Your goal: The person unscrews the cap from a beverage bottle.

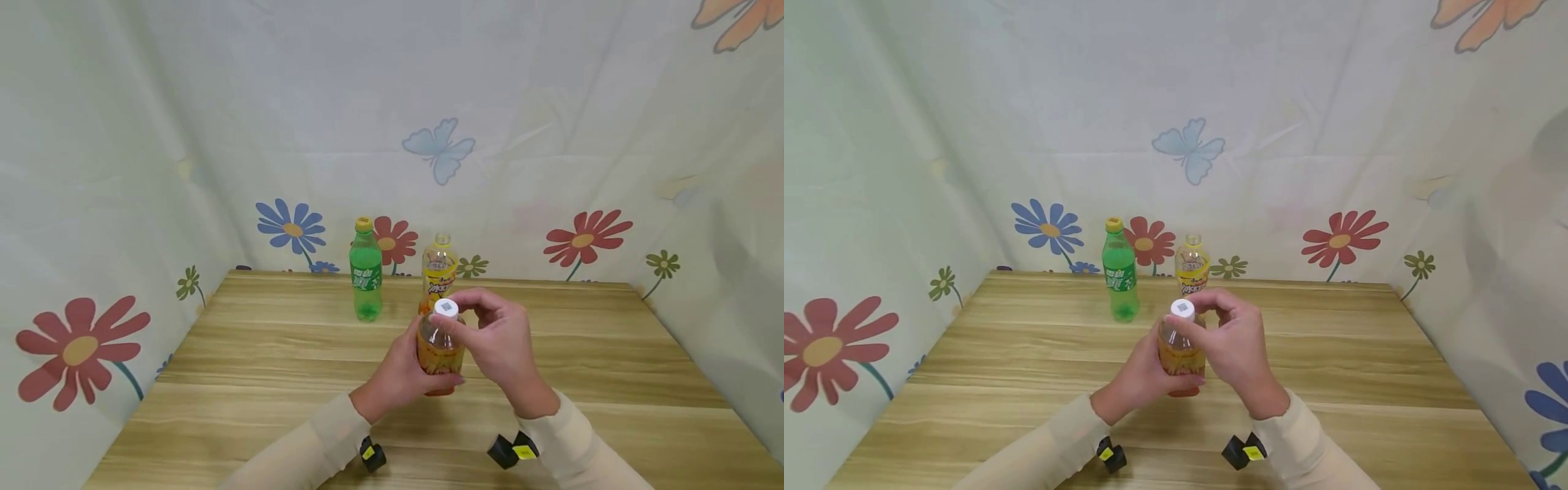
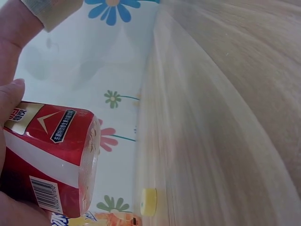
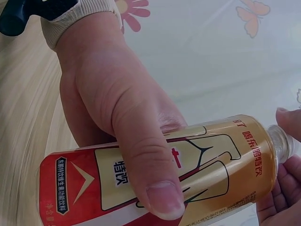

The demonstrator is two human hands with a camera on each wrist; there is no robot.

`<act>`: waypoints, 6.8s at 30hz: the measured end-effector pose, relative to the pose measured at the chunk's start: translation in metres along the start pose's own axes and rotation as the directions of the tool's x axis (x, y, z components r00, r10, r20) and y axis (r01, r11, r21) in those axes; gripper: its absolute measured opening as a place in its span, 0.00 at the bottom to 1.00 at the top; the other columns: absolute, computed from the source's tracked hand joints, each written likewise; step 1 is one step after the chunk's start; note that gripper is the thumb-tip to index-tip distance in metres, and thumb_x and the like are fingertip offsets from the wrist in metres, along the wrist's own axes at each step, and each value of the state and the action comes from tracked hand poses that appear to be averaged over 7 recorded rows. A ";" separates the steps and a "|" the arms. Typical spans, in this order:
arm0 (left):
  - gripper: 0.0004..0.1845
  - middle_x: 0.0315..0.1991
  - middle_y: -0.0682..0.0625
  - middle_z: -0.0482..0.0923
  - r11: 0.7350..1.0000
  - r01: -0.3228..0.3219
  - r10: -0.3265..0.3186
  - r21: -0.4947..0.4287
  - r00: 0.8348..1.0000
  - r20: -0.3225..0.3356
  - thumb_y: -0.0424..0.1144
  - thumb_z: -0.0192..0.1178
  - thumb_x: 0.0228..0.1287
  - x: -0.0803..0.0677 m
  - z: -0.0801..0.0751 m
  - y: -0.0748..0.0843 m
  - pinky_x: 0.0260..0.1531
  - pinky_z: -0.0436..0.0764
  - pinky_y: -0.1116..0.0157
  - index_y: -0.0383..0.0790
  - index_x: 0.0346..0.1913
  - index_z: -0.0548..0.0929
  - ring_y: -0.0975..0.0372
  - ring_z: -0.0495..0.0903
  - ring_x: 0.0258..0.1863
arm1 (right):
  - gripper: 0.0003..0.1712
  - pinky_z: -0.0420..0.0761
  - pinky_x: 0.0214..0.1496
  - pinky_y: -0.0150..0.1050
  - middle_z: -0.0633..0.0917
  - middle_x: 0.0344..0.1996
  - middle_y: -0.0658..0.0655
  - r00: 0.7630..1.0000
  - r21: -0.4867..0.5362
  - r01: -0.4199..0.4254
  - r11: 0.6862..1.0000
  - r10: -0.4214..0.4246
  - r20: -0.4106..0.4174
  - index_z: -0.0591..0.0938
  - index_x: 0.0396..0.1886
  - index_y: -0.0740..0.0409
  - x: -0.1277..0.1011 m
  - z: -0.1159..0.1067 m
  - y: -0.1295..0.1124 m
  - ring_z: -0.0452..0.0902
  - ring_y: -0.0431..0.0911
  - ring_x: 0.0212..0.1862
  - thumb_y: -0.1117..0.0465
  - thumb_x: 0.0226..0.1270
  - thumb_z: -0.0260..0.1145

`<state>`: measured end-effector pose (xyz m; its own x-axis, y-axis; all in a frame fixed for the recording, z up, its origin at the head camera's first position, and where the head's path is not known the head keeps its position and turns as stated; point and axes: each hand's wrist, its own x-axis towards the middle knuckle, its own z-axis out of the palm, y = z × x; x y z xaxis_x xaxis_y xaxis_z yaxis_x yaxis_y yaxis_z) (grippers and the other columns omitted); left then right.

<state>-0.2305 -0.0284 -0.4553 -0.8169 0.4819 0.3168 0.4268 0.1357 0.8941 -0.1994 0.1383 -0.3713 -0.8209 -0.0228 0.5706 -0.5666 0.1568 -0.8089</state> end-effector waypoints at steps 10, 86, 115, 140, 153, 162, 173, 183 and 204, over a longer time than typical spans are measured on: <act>0.52 0.63 0.63 0.76 1.000 0.005 -0.004 -0.026 1.000 0.012 0.42 0.79 0.56 0.001 0.000 0.002 0.65 0.78 0.62 0.69 0.76 0.55 0.66 0.79 0.59 | 0.16 0.85 0.48 0.31 0.89 0.36 0.48 0.999 0.013 -0.014 1.000 0.014 0.029 0.88 0.43 0.61 0.001 -0.002 -0.002 0.85 0.41 0.41 0.68 0.54 0.81; 0.48 0.63 0.63 0.76 0.997 0.073 -0.072 -0.013 0.997 0.039 0.44 0.79 0.55 0.000 -0.001 0.007 0.67 0.77 0.56 0.70 0.73 0.59 0.66 0.79 0.60 | 0.23 0.75 0.52 0.35 0.89 0.43 0.50 0.998 -0.079 -0.043 0.996 0.047 0.043 0.87 0.50 0.59 0.004 -0.013 -0.001 0.79 0.44 0.47 0.63 0.54 0.82; 0.47 0.62 0.63 0.77 0.998 0.054 -0.054 0.028 0.998 0.027 0.43 0.79 0.55 0.001 0.001 0.007 0.65 0.78 0.58 0.68 0.72 0.60 0.67 0.80 0.59 | 0.14 0.77 0.46 0.32 0.90 0.36 0.46 0.996 -0.133 -0.080 0.988 0.074 -0.048 0.90 0.40 0.54 0.000 -0.007 -0.005 0.81 0.40 0.47 0.60 0.53 0.83; 0.48 0.61 0.64 0.77 0.998 0.063 -0.062 -0.009 0.998 0.032 0.41 0.79 0.55 0.003 0.001 0.005 0.65 0.77 0.60 0.69 0.72 0.60 0.68 0.79 0.58 | 0.14 0.78 0.63 0.34 0.87 0.54 0.61 0.959 -0.054 -0.013 0.998 0.028 0.283 0.87 0.52 0.60 0.013 -0.025 0.003 0.79 0.41 0.60 0.65 0.68 0.71; 0.48 0.62 0.63 0.76 0.999 0.037 -0.037 -0.011 0.998 0.045 0.40 0.79 0.55 0.003 0.002 0.002 0.66 0.77 0.61 0.67 0.72 0.60 0.67 0.79 0.59 | 0.17 0.75 0.66 0.32 0.84 0.59 0.64 0.902 -0.032 0.022 0.999 -0.006 0.432 0.82 0.59 0.64 0.018 -0.034 0.007 0.77 0.40 0.63 0.67 0.72 0.66; 0.48 0.62 0.62 0.76 0.999 0.038 -0.037 -0.008 0.998 0.045 0.40 0.78 0.56 0.001 0.002 0.004 0.65 0.78 0.63 0.65 0.73 0.60 0.67 0.79 0.59 | 0.19 0.79 0.62 0.39 0.84 0.60 0.59 0.905 -0.052 -0.040 0.998 0.058 0.421 0.83 0.60 0.61 0.017 -0.033 0.008 0.78 0.42 0.62 0.64 0.72 0.68; 0.47 0.62 0.64 0.75 0.996 0.088 -0.088 -0.011 0.995 0.040 0.42 0.79 0.55 0.001 0.003 0.005 0.66 0.77 0.60 0.66 0.72 0.61 0.68 0.79 0.59 | 0.24 0.77 0.57 0.35 0.87 0.52 0.56 0.963 0.055 -0.074 0.996 0.057 0.264 0.82 0.58 0.65 0.012 -0.031 0.005 0.79 0.45 0.53 0.70 0.62 0.74; 0.46 0.62 0.61 0.77 0.997 0.076 -0.076 -0.009 0.996 0.038 0.43 0.79 0.55 0.001 0.004 0.006 0.66 0.77 0.60 0.65 0.71 0.62 0.67 0.80 0.59 | 0.21 0.78 0.50 0.34 0.87 0.45 0.55 0.989 -0.028 -0.107 0.994 0.110 0.101 0.84 0.44 0.58 0.006 -0.020 0.001 0.79 0.47 0.44 0.67 0.51 0.83; 0.46 0.62 0.61 0.77 0.998 0.067 -0.067 -0.012 0.998 0.020 0.42 0.79 0.54 0.002 0.004 0.007 0.65 0.78 0.60 0.64 0.71 0.62 0.67 0.80 0.58 | 0.16 0.79 0.46 0.29 0.88 0.33 0.46 0.996 -0.113 -0.087 0.990 0.084 -0.027 0.88 0.38 0.59 0.003 -0.012 -0.004 0.79 0.43 0.40 0.63 0.51 0.84</act>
<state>-0.2275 -0.0233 -0.4497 -0.8359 0.4887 0.2498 0.3662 0.1576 0.9171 -0.1991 0.1497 -0.3646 -0.8634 0.0169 0.5042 -0.4818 0.2687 -0.8341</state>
